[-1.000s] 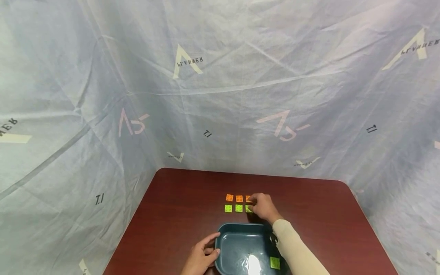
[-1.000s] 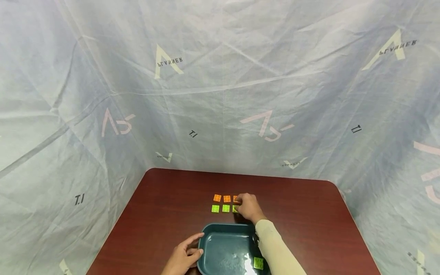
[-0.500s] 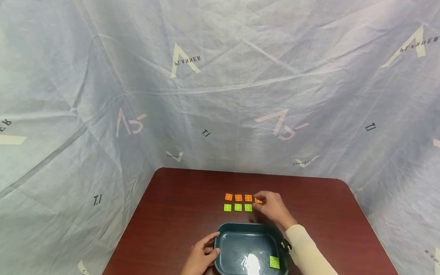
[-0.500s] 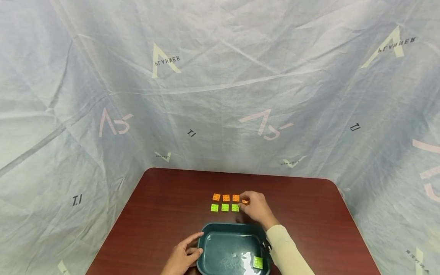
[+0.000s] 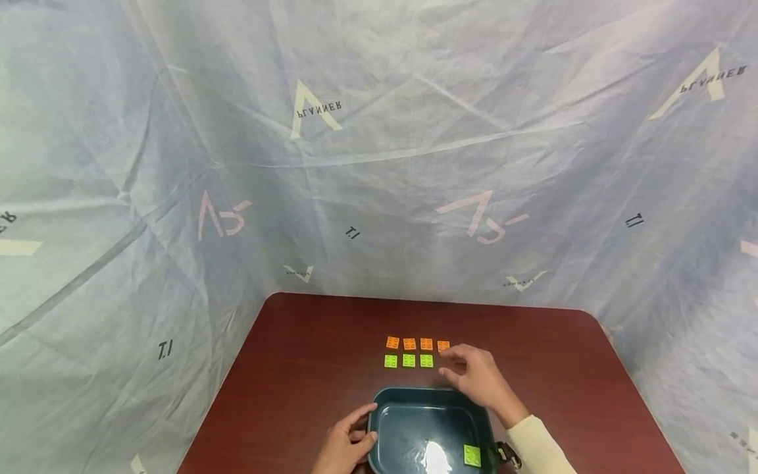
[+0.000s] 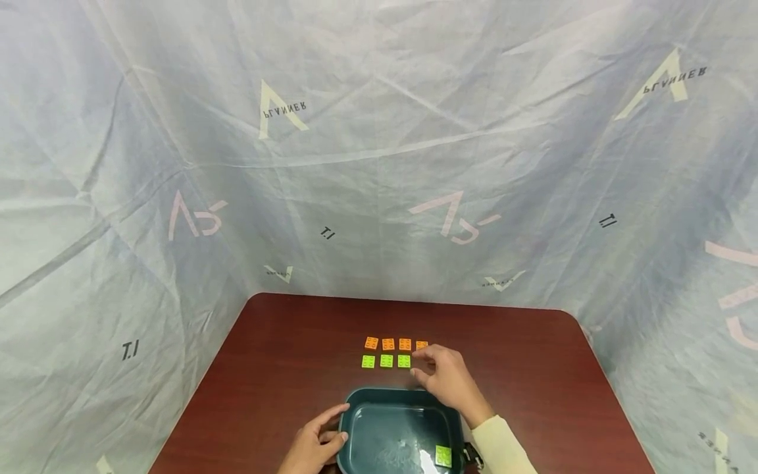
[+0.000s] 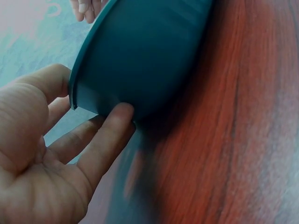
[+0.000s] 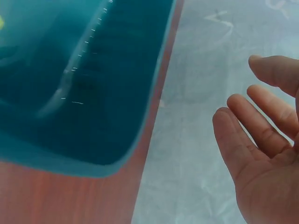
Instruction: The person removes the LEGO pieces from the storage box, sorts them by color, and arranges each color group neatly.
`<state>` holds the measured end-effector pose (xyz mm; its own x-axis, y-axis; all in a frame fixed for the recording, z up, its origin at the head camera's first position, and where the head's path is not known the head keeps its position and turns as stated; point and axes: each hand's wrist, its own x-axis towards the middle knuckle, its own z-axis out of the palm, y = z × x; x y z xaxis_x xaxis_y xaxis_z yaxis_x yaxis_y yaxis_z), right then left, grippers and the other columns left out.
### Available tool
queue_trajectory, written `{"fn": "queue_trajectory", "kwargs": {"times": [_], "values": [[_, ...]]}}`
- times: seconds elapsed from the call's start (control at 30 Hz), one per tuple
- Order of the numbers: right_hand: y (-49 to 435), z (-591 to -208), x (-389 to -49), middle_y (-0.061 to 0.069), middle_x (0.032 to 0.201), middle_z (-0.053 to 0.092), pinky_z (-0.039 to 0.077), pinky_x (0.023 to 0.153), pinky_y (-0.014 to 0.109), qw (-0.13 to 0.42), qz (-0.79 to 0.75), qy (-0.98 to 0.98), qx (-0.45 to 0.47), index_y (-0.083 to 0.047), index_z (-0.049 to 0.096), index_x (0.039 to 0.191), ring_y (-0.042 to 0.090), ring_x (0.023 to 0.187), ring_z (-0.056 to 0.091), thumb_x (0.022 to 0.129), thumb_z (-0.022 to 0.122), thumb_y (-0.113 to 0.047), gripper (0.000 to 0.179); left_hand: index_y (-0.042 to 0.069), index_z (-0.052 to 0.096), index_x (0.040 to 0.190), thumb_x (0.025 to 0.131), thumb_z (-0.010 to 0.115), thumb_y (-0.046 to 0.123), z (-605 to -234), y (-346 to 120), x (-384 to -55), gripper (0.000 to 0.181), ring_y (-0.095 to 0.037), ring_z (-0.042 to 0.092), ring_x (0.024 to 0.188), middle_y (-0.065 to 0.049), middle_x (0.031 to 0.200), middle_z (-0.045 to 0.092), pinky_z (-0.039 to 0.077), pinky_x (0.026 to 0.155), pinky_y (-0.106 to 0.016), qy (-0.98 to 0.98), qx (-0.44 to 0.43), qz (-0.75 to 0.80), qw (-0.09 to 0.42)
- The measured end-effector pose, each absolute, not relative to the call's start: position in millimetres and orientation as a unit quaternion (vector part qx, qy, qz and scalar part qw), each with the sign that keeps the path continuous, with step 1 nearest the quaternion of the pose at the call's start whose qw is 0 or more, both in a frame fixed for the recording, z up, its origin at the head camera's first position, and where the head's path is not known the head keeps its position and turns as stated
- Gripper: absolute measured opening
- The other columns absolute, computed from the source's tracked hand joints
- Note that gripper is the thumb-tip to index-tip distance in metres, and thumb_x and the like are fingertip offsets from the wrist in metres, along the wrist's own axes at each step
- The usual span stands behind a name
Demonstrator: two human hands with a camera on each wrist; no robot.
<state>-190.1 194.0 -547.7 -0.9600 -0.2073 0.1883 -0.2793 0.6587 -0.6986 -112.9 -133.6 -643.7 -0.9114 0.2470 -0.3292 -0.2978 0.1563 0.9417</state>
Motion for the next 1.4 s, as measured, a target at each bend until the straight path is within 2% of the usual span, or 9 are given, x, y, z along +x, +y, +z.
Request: {"fn": "queue_trajectory", "kwargs": {"times": [0.17, 0.3, 0.4, 0.57, 0.73, 0.93, 1.07, 1.2, 1.4], "values": [[196, -550, -177, 0.003, 0.116, 0.075, 0.065, 0.085, 0.037, 0.016, 0.387, -0.909, 0.152, -0.02, 0.078, 0.116, 0.028, 0.105, 0.076, 0.09, 0.086, -0.017, 0.028, 0.02, 0.059, 0.152, 0.099, 0.076, 0.018, -641, -135, -113, 0.056, -0.03, 0.077, 0.107, -0.02, 0.138, 0.066, 0.067, 0.077, -0.044, 0.726, 0.003, 0.659, 0.199], [198, -552, -166, -0.002, 0.115, 0.074, 0.065, 0.084, 0.033, -0.007, 0.376, -0.912, 0.162, -0.02, 0.078, 0.118, 0.026, 0.105, 0.076, 0.091, 0.085, -0.019, 0.028, 0.021, 0.06, 0.151, 0.098, 0.077, 0.019, -643, -134, -113, 0.056, -0.029, 0.076, 0.107, -0.02, 0.138, 0.066, 0.067, 0.077, -0.044, 0.728, 0.001, 0.656, 0.198], [201, -555, -157, -0.005, 0.115, 0.073, 0.065, 0.083, 0.033, -0.019, 0.364, -0.914, 0.178, -0.019, 0.077, 0.119, 0.022, 0.105, 0.075, 0.092, 0.085, -0.021, 0.029, 0.024, 0.061, 0.15, 0.098, 0.078, 0.02, -645, -134, -113, 0.055, -0.028, 0.076, 0.107, -0.018, 0.138, 0.066, 0.067, 0.077, -0.043, 0.732, -0.002, 0.651, 0.2], [204, -562, -145, -0.001, 0.113, 0.074, 0.064, 0.077, 0.032, -0.023, 0.351, -0.91, 0.22, -0.014, 0.077, 0.117, 0.015, 0.098, 0.073, 0.091, 0.086, -0.024, 0.03, 0.022, 0.06, 0.151, 0.099, 0.077, 0.021, -646, -137, -112, 0.055, -0.028, 0.077, 0.107, -0.019, 0.139, 0.066, 0.066, 0.08, -0.044, 0.736, 0.006, 0.646, 0.2], [207, -572, -136, -0.002, 0.108, 0.075, 0.057, 0.069, 0.026, -0.029, 0.325, -0.91, 0.256, -0.013, 0.078, 0.115, 0.007, 0.087, 0.067, 0.09, 0.087, -0.03, 0.032, 0.021, 0.06, 0.151, 0.099, 0.076, 0.022, -648, -138, -112, 0.054, -0.028, 0.077, 0.107, -0.019, 0.139, 0.066, 0.066, 0.081, -0.044, 0.729, 0.012, 0.655, 0.201], [213, -577, -132, 0.002, 0.112, 0.075, 0.058, 0.074, 0.028, -0.081, 0.312, -0.899, 0.296, -0.011, 0.076, 0.119, 0.015, 0.097, 0.07, 0.09, 0.086, -0.028, 0.034, 0.021, 0.059, 0.152, 0.099, 0.076, 0.021, -649, -136, -115, 0.055, -0.029, 0.077, 0.107, -0.018, 0.138, 0.066, 0.066, 0.08, -0.044, 0.728, 0.014, 0.656, 0.199], [215, -581, -131, -0.003, 0.114, 0.075, 0.058, 0.078, 0.031, -0.11, 0.287, -0.901, 0.306, -0.015, 0.076, 0.121, 0.012, 0.1, 0.069, 0.09, 0.086, -0.029, 0.036, 0.02, 0.058, 0.153, 0.099, 0.077, 0.02, -647, -137, -116, 0.057, -0.03, 0.076, 0.108, -0.02, 0.139, 0.066, 0.067, 0.079, -0.045, 0.728, 0.013, 0.656, 0.198], [213, -584, -129, -0.009, 0.114, 0.075, 0.059, 0.083, 0.035, -0.106, 0.244, -0.91, 0.318, -0.02, 0.077, 0.119, 0.006, 0.103, 0.067, 0.086, 0.088, -0.029, 0.036, 0.021, 0.059, 0.152, 0.099, 0.077, 0.019, -646, -138, -115, 0.056, -0.031, 0.076, 0.108, -0.021, 0.139, 0.066, 0.067, 0.078, -0.044, 0.731, 0.01, 0.656, 0.188], [211, -583, -127, -0.017, 0.104, 0.074, 0.057, 0.075, 0.032, -0.19, 0.224, -0.909, 0.296, -0.027, 0.079, 0.112, 0.002, 0.085, 0.062, 0.086, 0.086, -0.022, 0.027, 0.023, 0.061, 0.15, 0.098, 0.078, 0.021, -647, -136, -114, 0.055, -0.027, 0.077, 0.107, -0.016, 0.137, 0.068, 0.067, 0.078, -0.043, 0.738, 0.009, 0.647, 0.19]]}}
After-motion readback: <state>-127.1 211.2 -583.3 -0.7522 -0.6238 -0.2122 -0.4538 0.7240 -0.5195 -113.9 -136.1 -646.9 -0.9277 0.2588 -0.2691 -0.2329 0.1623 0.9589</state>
